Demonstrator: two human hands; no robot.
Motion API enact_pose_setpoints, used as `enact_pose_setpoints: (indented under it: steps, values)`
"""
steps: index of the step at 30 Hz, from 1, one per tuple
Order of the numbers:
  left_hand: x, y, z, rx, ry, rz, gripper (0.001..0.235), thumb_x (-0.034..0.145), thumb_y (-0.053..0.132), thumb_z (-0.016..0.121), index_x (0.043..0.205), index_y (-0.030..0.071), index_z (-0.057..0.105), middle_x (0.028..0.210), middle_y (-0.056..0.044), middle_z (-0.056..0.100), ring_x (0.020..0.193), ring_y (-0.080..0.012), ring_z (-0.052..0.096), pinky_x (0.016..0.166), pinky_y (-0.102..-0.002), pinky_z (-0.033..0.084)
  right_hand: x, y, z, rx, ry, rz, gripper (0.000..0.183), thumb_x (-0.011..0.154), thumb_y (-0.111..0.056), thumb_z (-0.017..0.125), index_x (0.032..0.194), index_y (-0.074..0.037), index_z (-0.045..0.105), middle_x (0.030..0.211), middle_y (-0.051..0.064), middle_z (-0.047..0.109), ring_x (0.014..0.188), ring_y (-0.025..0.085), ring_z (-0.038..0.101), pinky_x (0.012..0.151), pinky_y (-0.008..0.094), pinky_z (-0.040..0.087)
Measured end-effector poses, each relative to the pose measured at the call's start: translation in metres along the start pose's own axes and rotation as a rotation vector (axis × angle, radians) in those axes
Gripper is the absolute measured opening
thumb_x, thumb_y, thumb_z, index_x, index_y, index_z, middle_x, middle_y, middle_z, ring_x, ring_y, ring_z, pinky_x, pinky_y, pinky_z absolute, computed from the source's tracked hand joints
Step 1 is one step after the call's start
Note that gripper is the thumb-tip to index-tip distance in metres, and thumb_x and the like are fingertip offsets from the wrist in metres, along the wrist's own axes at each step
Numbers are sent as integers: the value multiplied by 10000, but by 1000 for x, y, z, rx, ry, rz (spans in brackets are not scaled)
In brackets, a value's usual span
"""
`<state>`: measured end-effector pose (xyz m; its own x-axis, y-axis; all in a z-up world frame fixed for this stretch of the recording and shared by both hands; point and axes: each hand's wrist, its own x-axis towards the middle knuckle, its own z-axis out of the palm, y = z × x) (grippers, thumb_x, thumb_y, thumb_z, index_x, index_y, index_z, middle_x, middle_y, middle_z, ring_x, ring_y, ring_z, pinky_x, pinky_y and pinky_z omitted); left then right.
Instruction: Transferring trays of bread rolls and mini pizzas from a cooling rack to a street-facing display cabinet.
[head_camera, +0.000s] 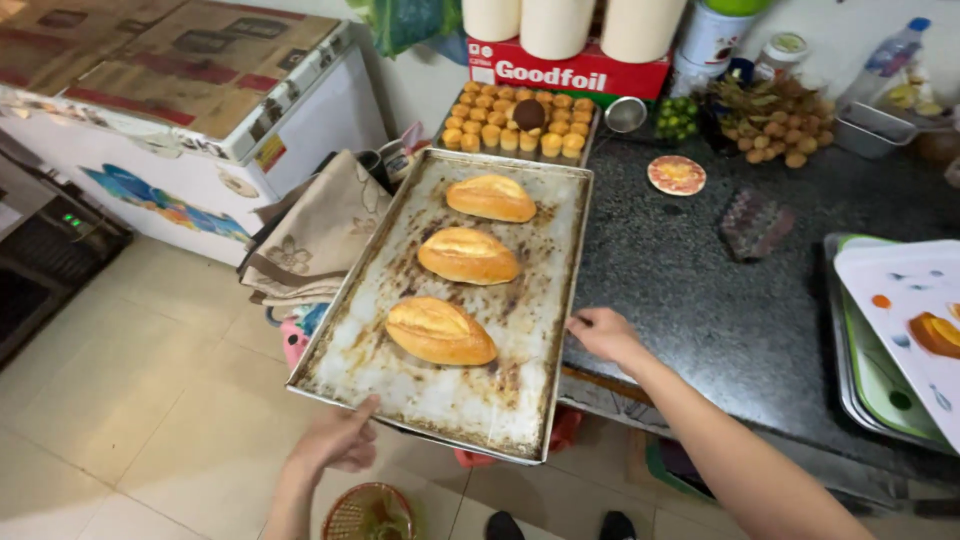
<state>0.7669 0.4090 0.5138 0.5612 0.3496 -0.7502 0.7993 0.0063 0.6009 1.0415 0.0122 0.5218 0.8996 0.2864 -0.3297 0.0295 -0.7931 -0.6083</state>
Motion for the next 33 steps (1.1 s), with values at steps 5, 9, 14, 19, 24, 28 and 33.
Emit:
enact_pose_setpoints:
  steps: [5, 9, 14, 19, 24, 28, 33]
  values:
    - [-80, 116, 17, 488, 239, 206, 710, 929, 645, 560, 730, -10, 751, 609, -143, 744, 551, -236, 728, 569, -371, 575, 1, 26, -39, 273, 29, 14, 391, 990, -401, 628, 1217, -97, 720, 1037, 53, 778, 880, 173, 746, 809, 371, 566]
    - [-101, 202, 83, 660, 359, 515, 631, 933, 616, 555, 815, 46, 798, 685, -111, 776, 682, -256, 768, 733, -420, 587, -13, 68, -105, 512, 211, 3, 391, 963, -355, 658, 1237, -79, 692, 1031, 41, 779, 820, 132, 706, 767, 323, 554]
    - [-108, 277, 223, 734, 294, 814, 497, 904, 568, 614, 1003, 114, 789, 853, -143, 764, 841, -332, 734, 769, -471, 564, -39, 208, -199, 286, 623, 84, 410, 938, -360, 705, 1225, -69, 678, 1023, 103, 763, 867, 199, 712, 796, 346, 554]
    - [-96, 321, 383, 718, 33, 904, 478, 897, 534, 647, 1071, 108, 776, 883, -126, 773, 876, -298, 748, 806, -443, 567, -116, 369, -288, 169, 952, 275, 479, 907, -367, 740, 1208, -16, 614, 965, 180, 722, 891, 315, 700, 811, 420, 536]
    - [-70, 337, 520, 779, -156, 867, 493, 895, 517, 652, 1189, 130, 737, 996, -126, 780, 954, -285, 744, 872, -419, 557, -189, 492, -324, 363, 1087, 696, 517, 920, -384, 750, 1172, 15, 537, 913, 181, 668, 713, 321, 680, 633, 432, 546]
    - [-53, 332, 587, 796, -230, 867, 504, 884, 518, 676, 1193, 123, 730, 1027, -125, 781, 978, -280, 746, 889, -404, 565, -190, 564, -302, 811, 653, 776, 474, 978, -424, 635, 896, 41, 677, 766, 141, 699, 621, 237, 664, 540, 403, 559]
    - [-53, 341, 617, 772, -345, 941, 481, 882, 479, 673, 1181, 110, 745, 1067, -124, 767, 994, -291, 738, 872, -426, 559, -192, 541, -295, 870, 672, 747, 367, 913, -260, 752, 797, 72, 647, 703, 143, 674, 526, 245, 693, 446, 382, 580]
